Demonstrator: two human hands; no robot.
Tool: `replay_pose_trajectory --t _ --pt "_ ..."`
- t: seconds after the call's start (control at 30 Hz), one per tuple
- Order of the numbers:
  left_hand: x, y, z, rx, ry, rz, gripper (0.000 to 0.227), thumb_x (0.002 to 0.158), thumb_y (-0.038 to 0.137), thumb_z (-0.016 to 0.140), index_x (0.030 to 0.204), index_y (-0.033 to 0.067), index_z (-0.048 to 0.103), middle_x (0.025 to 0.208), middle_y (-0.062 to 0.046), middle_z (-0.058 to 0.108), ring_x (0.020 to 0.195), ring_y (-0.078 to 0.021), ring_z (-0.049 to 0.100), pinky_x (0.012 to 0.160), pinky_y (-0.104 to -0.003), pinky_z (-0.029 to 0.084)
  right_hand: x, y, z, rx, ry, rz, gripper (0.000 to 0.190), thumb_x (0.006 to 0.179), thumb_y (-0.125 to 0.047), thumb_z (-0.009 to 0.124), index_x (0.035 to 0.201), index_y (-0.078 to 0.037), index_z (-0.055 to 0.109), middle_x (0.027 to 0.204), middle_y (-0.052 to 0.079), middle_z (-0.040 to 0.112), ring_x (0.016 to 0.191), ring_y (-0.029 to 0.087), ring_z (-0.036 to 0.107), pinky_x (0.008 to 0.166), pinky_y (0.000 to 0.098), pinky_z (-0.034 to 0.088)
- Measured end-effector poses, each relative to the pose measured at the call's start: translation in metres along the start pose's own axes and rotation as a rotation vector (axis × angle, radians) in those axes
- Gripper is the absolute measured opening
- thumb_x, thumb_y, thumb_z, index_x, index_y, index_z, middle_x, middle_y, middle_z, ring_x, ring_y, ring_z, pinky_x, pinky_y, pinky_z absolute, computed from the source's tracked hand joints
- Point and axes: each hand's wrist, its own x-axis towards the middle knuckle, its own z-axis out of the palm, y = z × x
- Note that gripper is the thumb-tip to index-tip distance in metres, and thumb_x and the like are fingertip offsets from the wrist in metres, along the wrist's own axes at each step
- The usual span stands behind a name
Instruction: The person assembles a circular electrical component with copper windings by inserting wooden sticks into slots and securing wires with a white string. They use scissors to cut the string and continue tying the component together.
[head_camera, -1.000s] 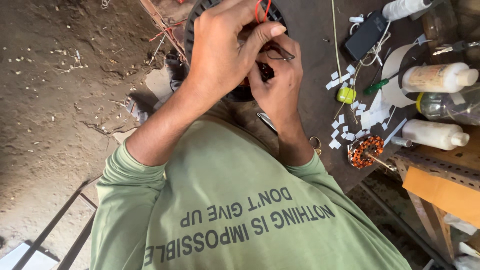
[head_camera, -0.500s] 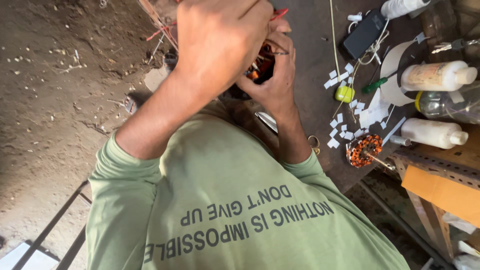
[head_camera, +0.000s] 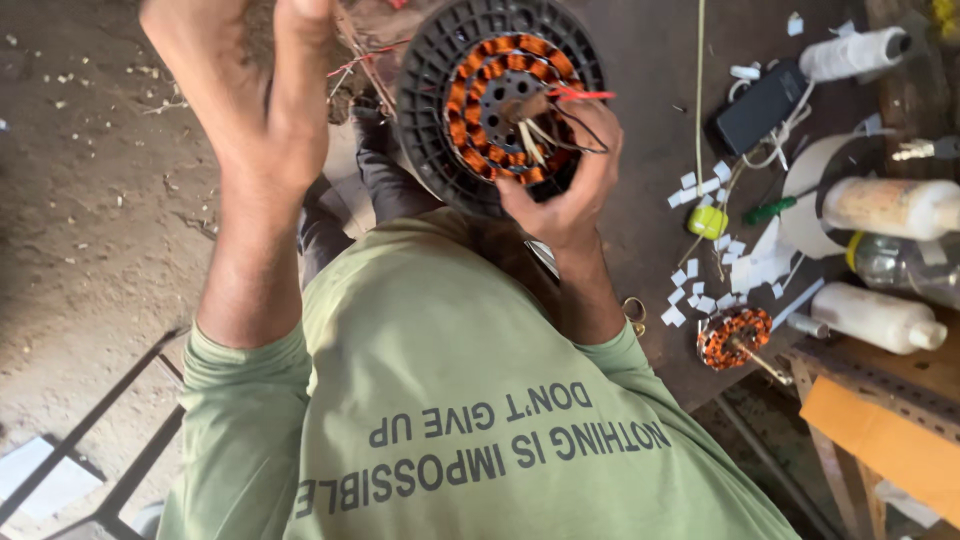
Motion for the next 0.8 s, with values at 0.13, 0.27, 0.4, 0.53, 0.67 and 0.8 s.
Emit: replay_pose_trajectory --t 0.13,0.27,0.4,0.53,0.67,0.8 --pt "-0.056 -0.063 -0.001 0.120 0.031 -0.093 0.017 0.113 0.013 0.066 0.118 -0.0024 0.065 0.109 -0.015 0.066 0.100 -0.0243 0.065 0.090 -0.035 0.052 0.001 0.000 0.001 0.099 0.004 -0.012 0.068 0.090 -0.041 0.076 0.137 0.002 0.051 0.133 0.018 0.061 0.125 0.032 0.059 0.112 0.0450 0.048" --pt "-0.101 -0.142 0.015 0.232 0.068 -0.208 0.030 0.107 0.014 0.070 0.130 -0.0023 0.060 0.122 -0.019 0.067 0.111 -0.0346 0.067 0.097 -0.043 0.053 0.002 -0.002 0.002 0.190 -0.013 0.105 0.067 0.096 -0.042 0.071 0.138 0.004 0.048 0.129 0.021 0.063 0.124 0.033 0.064 0.109 0.0449 0.049" --pt "-0.107 -0.200 0.029 0.346 -0.033 -0.098 0.047 0.107 0.014 0.074 0.144 -0.0055 0.051 0.136 -0.026 0.061 0.122 -0.0426 0.060 0.101 -0.049 0.049 0.012 -0.010 0.003 0.072 0.019 -0.017 0.055 0.094 -0.037 0.071 0.131 0.000 0.055 0.130 0.019 0.063 0.123 0.033 0.060 0.112 0.0447 0.049" --pt "-0.105 -0.220 0.037 0.264 -0.286 -0.645 0.020 0.109 0.017 0.069 0.111 -0.0019 0.074 0.085 -0.018 0.072 0.073 -0.0224 0.069 0.071 -0.037 0.052 0.017 -0.021 -0.007 -0.020 -0.014 0.133 0.055 0.088 -0.035 0.072 0.126 0.002 0.061 0.129 0.019 0.065 0.124 0.034 0.062 0.107 0.0428 0.050" --pt "-0.117 -0.221 0.025 0.049 -0.221 -0.680 0.017 0.111 0.008 0.062 0.109 -0.0060 0.070 0.083 -0.010 0.068 0.069 -0.0110 0.059 0.061 -0.028 0.046 0.034 -0.025 -0.003 -0.098 0.017 0.095 0.057 0.084 -0.033 0.072 0.130 0.000 0.061 0.134 0.014 0.067 0.128 0.035 0.063 0.110 0.0444 0.046" --pt "-0.134 -0.217 0.019 -0.182 -0.200 -0.641 0.016 0.112 0.007 0.062 0.122 -0.0049 0.067 0.105 -0.007 0.069 0.091 -0.0086 0.063 0.079 -0.024 0.053 0.057 -0.006 0.009 -0.030 -0.012 0.099 0.061 0.085 -0.035 0.073 0.135 -0.004 0.061 0.137 0.011 0.066 0.133 0.030 0.061 0.110 0.0423 0.045"
